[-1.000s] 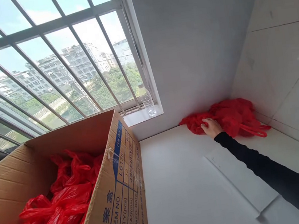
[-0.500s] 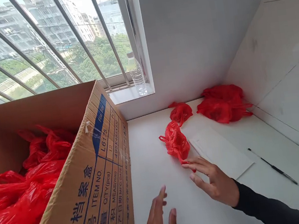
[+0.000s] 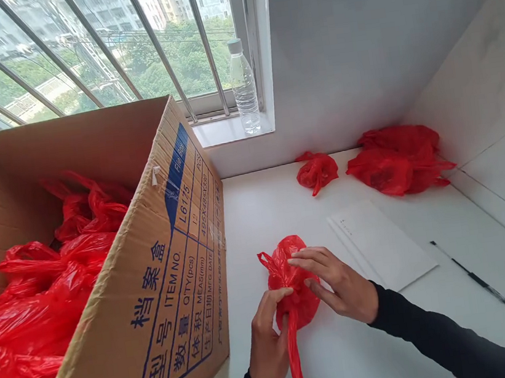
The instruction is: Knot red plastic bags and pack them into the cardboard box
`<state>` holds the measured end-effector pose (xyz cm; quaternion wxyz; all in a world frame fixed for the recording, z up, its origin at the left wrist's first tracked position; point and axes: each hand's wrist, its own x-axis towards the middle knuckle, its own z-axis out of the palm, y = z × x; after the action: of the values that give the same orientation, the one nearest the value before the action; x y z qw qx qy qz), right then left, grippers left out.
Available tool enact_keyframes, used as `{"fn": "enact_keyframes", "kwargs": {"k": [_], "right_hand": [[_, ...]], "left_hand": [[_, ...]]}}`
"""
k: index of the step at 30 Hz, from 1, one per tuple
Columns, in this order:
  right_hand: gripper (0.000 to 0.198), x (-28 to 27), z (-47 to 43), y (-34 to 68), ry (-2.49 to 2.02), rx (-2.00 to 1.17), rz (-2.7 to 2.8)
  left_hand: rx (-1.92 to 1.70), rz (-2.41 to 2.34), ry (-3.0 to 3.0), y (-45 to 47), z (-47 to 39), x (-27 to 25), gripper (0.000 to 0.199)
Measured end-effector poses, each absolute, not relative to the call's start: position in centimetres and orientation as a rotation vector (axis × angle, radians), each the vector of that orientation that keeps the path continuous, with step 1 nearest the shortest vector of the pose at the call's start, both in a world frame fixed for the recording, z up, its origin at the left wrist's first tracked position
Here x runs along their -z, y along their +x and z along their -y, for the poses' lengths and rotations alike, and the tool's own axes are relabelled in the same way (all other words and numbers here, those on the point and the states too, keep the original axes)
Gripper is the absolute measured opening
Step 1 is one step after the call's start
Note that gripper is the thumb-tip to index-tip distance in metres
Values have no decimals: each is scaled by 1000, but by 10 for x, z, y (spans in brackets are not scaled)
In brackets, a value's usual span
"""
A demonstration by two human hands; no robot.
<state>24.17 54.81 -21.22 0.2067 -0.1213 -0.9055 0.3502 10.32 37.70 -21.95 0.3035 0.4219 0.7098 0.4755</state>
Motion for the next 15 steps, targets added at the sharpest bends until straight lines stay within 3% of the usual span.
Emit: {"fn": "enact_keyframes", "kwargs": {"k": [2,6,9,13,15], "right_hand": [[44,226,-546,232,-283,-907,2592],[21,235,-549,232,-367,-937,2600],[15,229,-563,243,-563,-953,2563],[13,220,-566,256,-639,-1000,2553],[29,219,-557,257,-615,-1057,2578]], "left_hand": [[-1250,-1836,1133,102,-372,217,30],[-1262,-1895,1079,95,-360,222,46],[-1274,-1965,954,89,-351,232,44],[-1299,-2033,912,94,-346,229,35],[-1346,-2052,1010,103,-347,220,39]]}}
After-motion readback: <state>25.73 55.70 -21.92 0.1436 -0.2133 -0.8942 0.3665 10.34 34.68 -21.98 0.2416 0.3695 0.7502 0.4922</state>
